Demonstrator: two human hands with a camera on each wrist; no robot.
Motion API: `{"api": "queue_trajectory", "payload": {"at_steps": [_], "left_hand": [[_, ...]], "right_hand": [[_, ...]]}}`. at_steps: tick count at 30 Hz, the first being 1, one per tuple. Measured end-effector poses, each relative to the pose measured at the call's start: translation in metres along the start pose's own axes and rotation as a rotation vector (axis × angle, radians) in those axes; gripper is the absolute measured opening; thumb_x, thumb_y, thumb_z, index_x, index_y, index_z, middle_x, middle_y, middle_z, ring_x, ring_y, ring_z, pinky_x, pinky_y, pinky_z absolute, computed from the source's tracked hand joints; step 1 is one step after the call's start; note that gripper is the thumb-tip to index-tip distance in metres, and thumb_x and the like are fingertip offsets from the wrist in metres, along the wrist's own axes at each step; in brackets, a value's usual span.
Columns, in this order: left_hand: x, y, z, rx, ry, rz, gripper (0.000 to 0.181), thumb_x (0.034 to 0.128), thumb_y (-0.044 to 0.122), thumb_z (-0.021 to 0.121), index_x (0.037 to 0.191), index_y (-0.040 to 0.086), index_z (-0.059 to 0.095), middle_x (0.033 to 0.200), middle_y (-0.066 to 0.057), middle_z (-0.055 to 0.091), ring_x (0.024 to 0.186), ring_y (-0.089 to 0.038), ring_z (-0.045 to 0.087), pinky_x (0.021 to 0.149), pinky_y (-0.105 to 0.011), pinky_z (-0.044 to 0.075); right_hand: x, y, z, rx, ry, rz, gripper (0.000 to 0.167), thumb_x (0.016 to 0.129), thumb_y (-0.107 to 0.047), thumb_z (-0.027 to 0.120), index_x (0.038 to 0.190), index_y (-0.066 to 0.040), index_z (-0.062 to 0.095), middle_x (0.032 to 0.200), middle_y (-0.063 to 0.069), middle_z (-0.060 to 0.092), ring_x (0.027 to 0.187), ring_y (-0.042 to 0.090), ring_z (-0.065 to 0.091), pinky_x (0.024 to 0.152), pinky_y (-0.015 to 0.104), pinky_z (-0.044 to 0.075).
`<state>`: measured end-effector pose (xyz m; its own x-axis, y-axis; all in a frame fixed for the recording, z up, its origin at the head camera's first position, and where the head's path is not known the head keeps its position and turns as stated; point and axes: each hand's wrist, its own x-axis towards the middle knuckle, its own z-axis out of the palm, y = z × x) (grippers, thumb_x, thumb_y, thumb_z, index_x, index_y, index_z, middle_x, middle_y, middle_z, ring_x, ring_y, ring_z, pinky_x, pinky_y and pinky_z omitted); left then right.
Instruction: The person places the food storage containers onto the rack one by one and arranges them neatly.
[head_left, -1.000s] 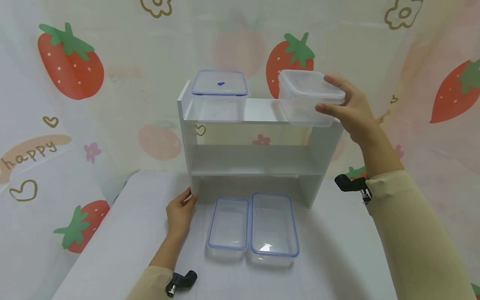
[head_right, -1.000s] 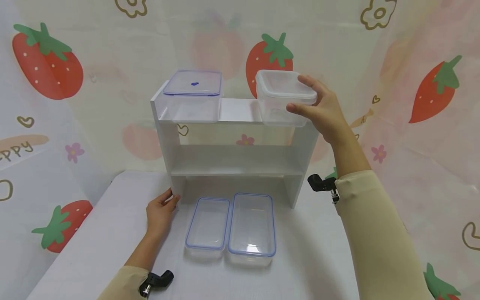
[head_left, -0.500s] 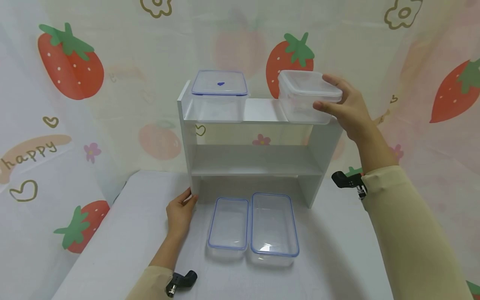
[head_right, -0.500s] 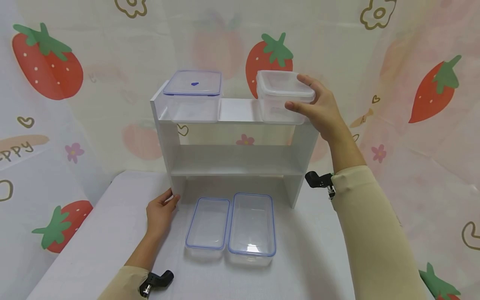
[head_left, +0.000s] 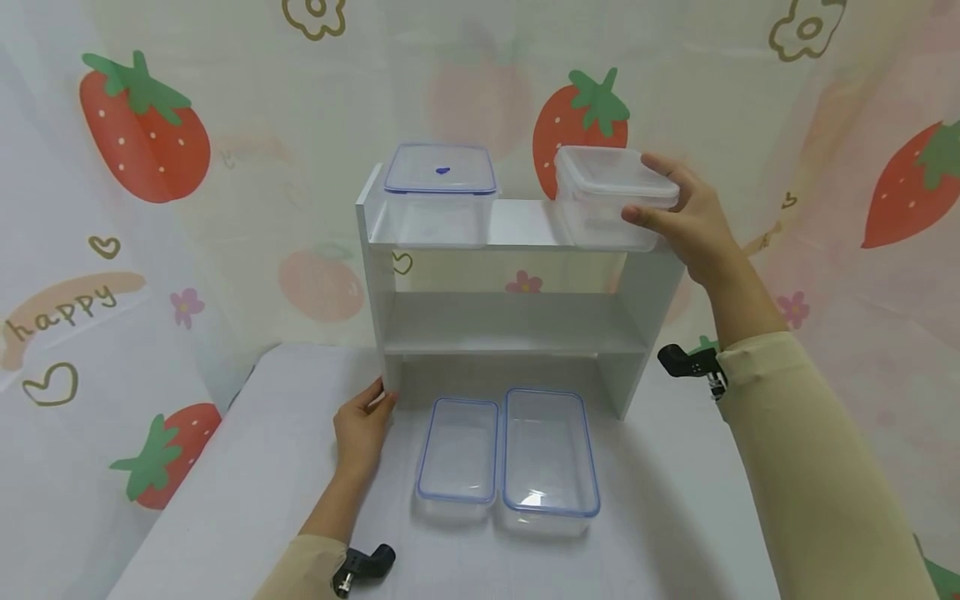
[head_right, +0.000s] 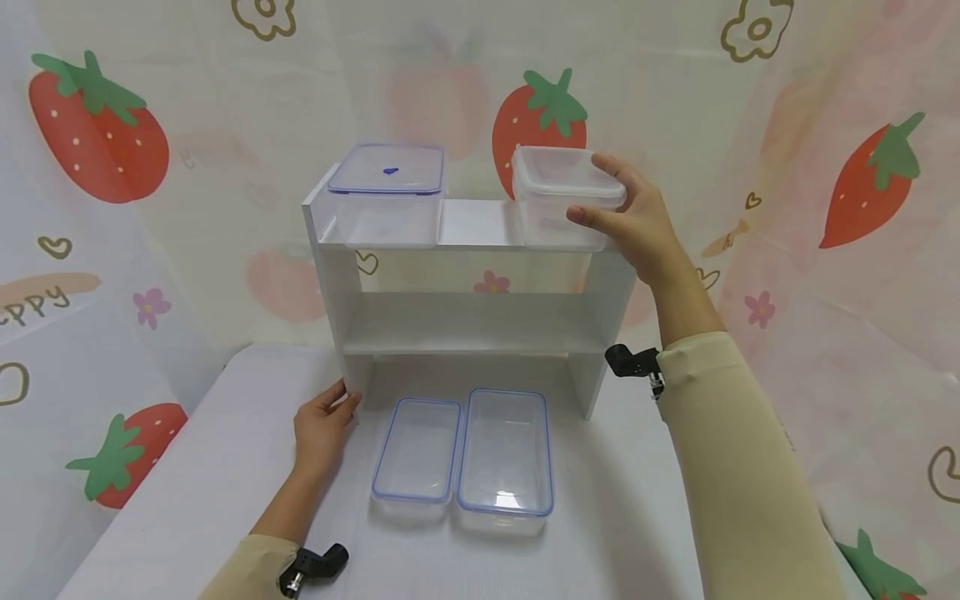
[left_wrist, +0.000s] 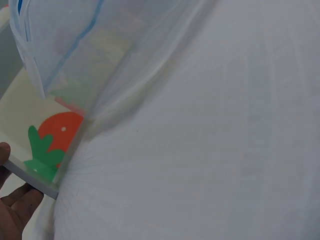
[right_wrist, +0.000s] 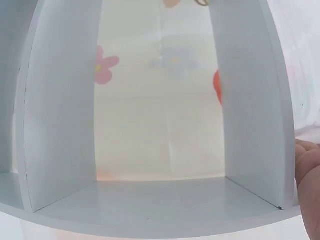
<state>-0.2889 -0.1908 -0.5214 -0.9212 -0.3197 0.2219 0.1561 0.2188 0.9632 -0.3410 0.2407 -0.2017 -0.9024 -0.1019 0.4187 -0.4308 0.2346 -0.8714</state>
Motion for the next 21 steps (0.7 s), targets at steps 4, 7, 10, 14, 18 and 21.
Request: {"api": "queue_trajectory", "payload": {"at_steps": [4, 7, 10, 14, 18, 21], "left_hand": [[-0.0007, 0.0004, -0.0002, 0.008, -0.010, 0.000, 0.043, 0.0974, 0.024, 0.073, 0.137, 0.010, 0.064, 0.137, -0.012, 0.066, 0.113, -0.028, 0.072, 0.078, -0.017, 0.060], [-0.0005, 0.0016, -0.0002, 0.009, -0.008, -0.002, 0.043, 0.0972, 0.024, 0.073, 0.137, 0.010, 0.065, 0.137, -0.011, 0.066, 0.113, -0.028, 0.071, 0.078, -0.018, 0.060], [0.0001, 0.0024, -0.0001, 0.009, -0.001, -0.008, 0.043, 0.0967, 0.023, 0.074, 0.137, 0.010, 0.065, 0.137, -0.011, 0.066, 0.113, -0.027, 0.071, 0.079, -0.017, 0.060], [0.0006, 0.0028, -0.0001, 0.004, 0.000, -0.010, 0.044, 0.0967, 0.023, 0.074, 0.137, 0.009, 0.065, 0.137, -0.011, 0.065, 0.113, -0.027, 0.071, 0.078, -0.016, 0.059], [0.0003, 0.0018, -0.0001, 0.002, 0.001, -0.009, 0.044, 0.0969, 0.022, 0.074, 0.138, 0.009, 0.064, 0.138, -0.012, 0.065, 0.113, -0.027, 0.072, 0.077, -0.016, 0.059], [0.0001, 0.0013, 0.0003, 0.000, 0.002, -0.012, 0.044, 0.0967, 0.022, 0.074, 0.138, 0.009, 0.064, 0.137, -0.012, 0.065, 0.112, -0.027, 0.072, 0.077, -0.017, 0.060]], "right_hand": [[0.0001, 0.0005, 0.0006, 0.056, -0.006, -0.008, 0.084, 0.085, -0.008, 0.084, 0.157, -0.016, 0.042, 0.138, 0.005, 0.050, 0.114, 0.020, 0.052, 0.082, 0.014, 0.054], [0.0010, 0.0000, 0.0008, 0.044, -0.003, -0.008, 0.085, 0.084, -0.009, 0.085, 0.157, -0.017, 0.042, 0.140, 0.005, 0.049, 0.115, 0.020, 0.051, 0.082, 0.014, 0.052], [0.0022, -0.0007, 0.0011, 0.021, -0.003, -0.003, 0.086, 0.084, -0.011, 0.085, 0.158, -0.021, 0.041, 0.143, 0.005, 0.047, 0.118, 0.021, 0.049, 0.083, 0.014, 0.051], [0.0023, -0.0004, 0.0017, 0.040, -0.011, 0.003, 0.088, 0.085, -0.011, 0.085, 0.159, -0.022, 0.038, 0.143, 0.005, 0.046, 0.122, 0.024, 0.047, 0.084, 0.014, 0.051], [0.0009, 0.0017, 0.0027, 0.088, -0.018, -0.002, 0.091, 0.085, -0.010, 0.085, 0.160, -0.020, 0.035, 0.141, 0.005, 0.047, 0.121, 0.024, 0.047, 0.084, 0.015, 0.052], [-0.0008, 0.0030, 0.0030, 0.074, -0.018, -0.007, 0.092, 0.086, -0.011, 0.083, 0.161, -0.020, 0.032, 0.142, 0.006, 0.048, 0.122, 0.024, 0.048, 0.084, 0.014, 0.053]]}}
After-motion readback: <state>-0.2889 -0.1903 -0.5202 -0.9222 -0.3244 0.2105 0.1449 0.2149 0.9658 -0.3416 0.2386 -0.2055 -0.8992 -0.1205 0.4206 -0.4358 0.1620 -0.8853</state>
